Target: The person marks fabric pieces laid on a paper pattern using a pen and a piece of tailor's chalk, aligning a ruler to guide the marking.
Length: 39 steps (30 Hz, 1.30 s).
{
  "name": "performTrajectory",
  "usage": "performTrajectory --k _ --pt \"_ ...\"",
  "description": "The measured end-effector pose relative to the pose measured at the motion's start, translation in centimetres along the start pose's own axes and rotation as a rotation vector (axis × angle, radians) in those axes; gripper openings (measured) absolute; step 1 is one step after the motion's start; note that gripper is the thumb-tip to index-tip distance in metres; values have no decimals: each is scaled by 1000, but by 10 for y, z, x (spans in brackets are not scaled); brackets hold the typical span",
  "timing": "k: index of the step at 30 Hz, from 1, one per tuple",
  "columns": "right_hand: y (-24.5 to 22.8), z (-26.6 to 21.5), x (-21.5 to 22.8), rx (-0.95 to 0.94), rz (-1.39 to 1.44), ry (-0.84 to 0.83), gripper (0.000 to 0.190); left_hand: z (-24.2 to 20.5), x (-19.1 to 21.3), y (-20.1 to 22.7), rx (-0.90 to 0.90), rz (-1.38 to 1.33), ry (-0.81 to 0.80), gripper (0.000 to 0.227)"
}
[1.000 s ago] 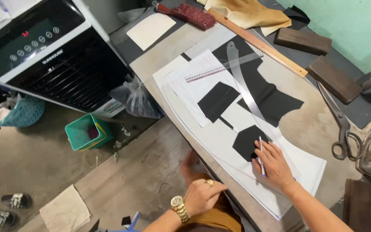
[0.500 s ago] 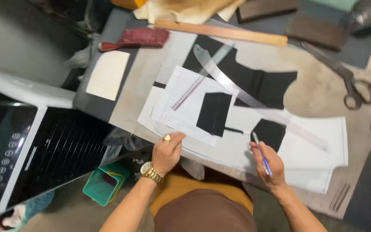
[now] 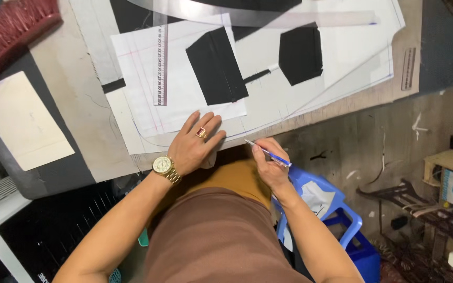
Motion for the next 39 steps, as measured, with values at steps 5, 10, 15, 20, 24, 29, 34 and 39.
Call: performTrajectory --k 5,10,15,20,24,29,34,39 --pt "-16 -5 -9 121 -18 100 4 -14 -4 -3 -39 -29 2 23" --pt "-21 -5 -12 120 -54 135 2 -12 -3 -2 -46 -53 -3 24" --pt "-21 -1 -16 129 -83 101 4 -11 -4 -3 -47 -48 -10 27" --pt "-17 3 -12 72 -79 95 9 -14 -8 -5 -38 -42 -22 30" --pt "-17 3 -13 39 -85 65 10 -14 -9 -4 -36 -47 -15 29" --pt "-20 4 -14 27 -83 59 9 -14 -8 -4 -35 -40 -17 30" --pt "-24 3 -18 35 -87 73 8 -12 -7 -4 -35 -30 -13 30" --pt "-31 4 -20 35 -76 64 9 -12 -7 -4 -36 -33 2 32"
Point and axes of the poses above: each hand's wrist, its own z-axis towards the middle knuckle, its own x-axis out of the back of the hand, y = z × x, the point moved 8 cm from there along z, towards the middle knuckle, and after that the axes turned 8 degrees about -x, right-handed, at the moved point
